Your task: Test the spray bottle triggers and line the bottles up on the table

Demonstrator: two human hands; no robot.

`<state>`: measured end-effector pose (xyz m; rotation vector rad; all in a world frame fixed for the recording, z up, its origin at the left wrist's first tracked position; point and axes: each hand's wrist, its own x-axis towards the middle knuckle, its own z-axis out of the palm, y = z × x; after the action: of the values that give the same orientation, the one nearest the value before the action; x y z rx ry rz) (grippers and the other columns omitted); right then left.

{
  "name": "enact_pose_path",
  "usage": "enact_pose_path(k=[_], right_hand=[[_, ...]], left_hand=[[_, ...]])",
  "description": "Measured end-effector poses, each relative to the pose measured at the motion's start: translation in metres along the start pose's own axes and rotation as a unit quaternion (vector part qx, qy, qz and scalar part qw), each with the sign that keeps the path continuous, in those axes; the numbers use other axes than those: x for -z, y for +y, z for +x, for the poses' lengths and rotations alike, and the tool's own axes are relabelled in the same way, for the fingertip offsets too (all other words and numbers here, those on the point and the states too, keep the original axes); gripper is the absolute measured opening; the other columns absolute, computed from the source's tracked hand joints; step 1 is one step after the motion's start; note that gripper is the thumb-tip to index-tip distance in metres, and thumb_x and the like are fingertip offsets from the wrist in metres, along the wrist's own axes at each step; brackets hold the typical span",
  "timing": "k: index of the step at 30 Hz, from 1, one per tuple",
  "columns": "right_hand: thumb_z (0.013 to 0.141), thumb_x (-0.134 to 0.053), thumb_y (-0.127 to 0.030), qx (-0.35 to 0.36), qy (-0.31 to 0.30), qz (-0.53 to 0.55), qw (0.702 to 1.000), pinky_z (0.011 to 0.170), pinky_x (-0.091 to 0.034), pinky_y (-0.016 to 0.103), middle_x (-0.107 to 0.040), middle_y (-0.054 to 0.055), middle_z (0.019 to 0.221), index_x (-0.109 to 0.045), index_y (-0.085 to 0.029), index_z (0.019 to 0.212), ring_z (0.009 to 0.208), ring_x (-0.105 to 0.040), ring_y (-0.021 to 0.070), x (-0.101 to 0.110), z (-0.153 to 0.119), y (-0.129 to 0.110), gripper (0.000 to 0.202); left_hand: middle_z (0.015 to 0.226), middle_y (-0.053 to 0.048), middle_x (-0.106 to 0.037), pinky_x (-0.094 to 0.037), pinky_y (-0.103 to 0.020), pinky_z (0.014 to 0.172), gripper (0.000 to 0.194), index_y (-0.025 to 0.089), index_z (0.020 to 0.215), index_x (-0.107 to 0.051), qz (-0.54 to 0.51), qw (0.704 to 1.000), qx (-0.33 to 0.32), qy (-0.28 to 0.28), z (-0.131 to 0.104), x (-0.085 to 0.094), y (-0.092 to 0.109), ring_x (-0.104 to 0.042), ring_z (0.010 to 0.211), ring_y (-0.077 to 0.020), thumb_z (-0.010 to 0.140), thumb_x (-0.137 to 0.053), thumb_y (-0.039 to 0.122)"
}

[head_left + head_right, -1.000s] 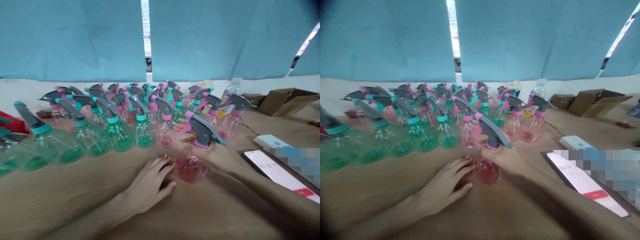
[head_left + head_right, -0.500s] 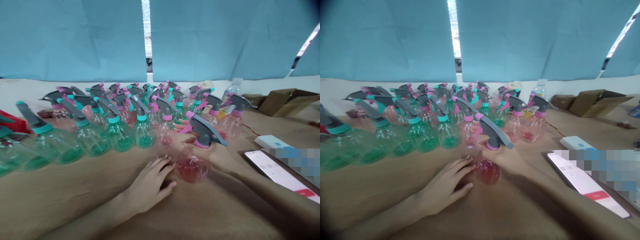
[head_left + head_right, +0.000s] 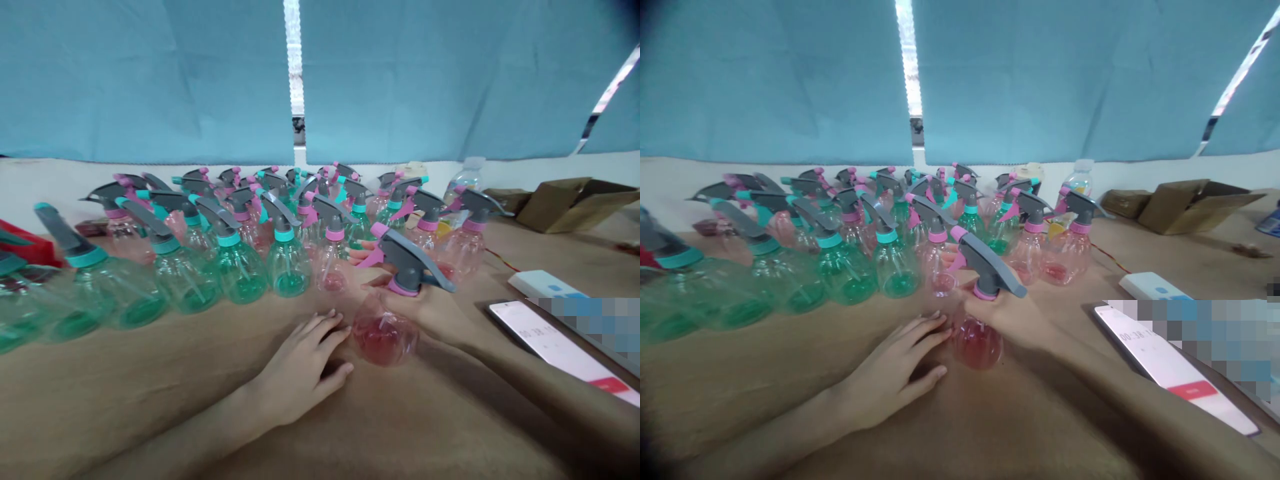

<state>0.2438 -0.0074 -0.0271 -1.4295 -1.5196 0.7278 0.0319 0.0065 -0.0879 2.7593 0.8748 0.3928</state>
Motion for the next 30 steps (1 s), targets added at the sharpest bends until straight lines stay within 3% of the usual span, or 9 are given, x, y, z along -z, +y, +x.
enact_pose_path(k=[4, 10, 17, 23, 27, 30], right_hand=[[0.069, -0.058, -0.026, -0.007, 0.007, -0.013, 1.0, 0.084, -0.052, 0.046, -0.073, 0.003, 0.088, -0.063, -0.026, 0.078, 0.087, -0.068, 0.0263, 0.001, 0.0, 0.003, 0.01], [0.072, -0.053, -0.027, -0.006, -0.043, -0.039, 0.998, 0.08, -0.052, 0.043, -0.071, 0.001, 0.075, -0.06, -0.026, 0.067, 0.081, -0.068, 0.025, 0.005, 0.002, 0.003, 0.009], [0.067, -0.054, -0.024, 0.009, -0.035, -0.031, 0.999, 0.088, -0.049, 0.042, -0.071, 0.0, 0.088, -0.061, -0.027, 0.074, 0.092, -0.065, 0.0244, 0.009, 0.003, 0.0, 0.01], [0.07, -0.052, -0.024, 0.0, -0.04, -0.065, 0.997, 0.065, -0.052, 0.036, -0.067, 0.0, 0.067, -0.057, -0.027, 0.062, 0.068, -0.065, 0.0219, 0.01, 0.001, 0.0, 0.01], [0.072, -0.051, -0.026, 0.011, -0.043, -0.072, 0.996, 0.061, -0.05, 0.033, -0.063, -0.001, 0.062, -0.051, -0.025, 0.055, 0.064, -0.063, 0.0196, 0.011, 0.001, -0.002, 0.017], [0.073, -0.05, -0.025, 0.059, -0.03, -0.112, 0.991, 0.055, -0.049, 0.029, -0.061, -0.001, 0.057, -0.049, -0.025, 0.053, 0.058, -0.061, 0.0175, 0.012, 0.001, -0.003, 0.02]], left_hand=[[0.141, -0.008, -0.047, -0.034, -0.047, 0.108, 0.044, 0.021, 0.132, -0.047, -0.005, 1.0, 0.001, 0.003, 0.001, 0.0, 0.0, -0.039, 0.132, -0.0263, 0.092, -0.049, 0.04], [0.141, -0.008, -0.047, -0.033, -0.046, 0.109, 0.045, 0.02, 0.132, -0.048, 0.002, 1.0, 0.0, -0.001, 0.0, -0.001, -0.001, -0.038, 0.132, -0.0256, 0.093, -0.048, 0.04], [0.14, -0.009, -0.048, -0.034, -0.047, 0.108, 0.045, 0.019, 0.132, -0.048, 0.009, 1.0, 0.001, -0.002, 0.0, 0.0, 0.0, -0.039, 0.132, -0.0264, 0.093, -0.049, 0.041], [0.142, -0.009, -0.046, -0.033, -0.047, 0.109, 0.046, 0.018, 0.133, -0.047, 0.02, 1.0, 0.008, -0.021, 0.002, 0.003, 0.001, -0.037, 0.133, -0.0262, 0.093, -0.047, 0.041], [0.143, -0.009, -0.045, -0.033, -0.047, 0.109, 0.047, 0.018, 0.134, -0.046, 0.022, 0.999, 0.007, -0.024, 0.002, 0.002, 0.0, -0.037, 0.133, -0.0263, 0.094, -0.046, 0.041], [0.143, -0.008, -0.044, -0.033, -0.046, 0.109, 0.048, 0.019, 0.135, -0.045, 0.023, 0.999, 0.008, -0.025, 0.001, 0.001, -0.001, -0.036, 0.133, -0.026, 0.093, -0.047, 0.042]])
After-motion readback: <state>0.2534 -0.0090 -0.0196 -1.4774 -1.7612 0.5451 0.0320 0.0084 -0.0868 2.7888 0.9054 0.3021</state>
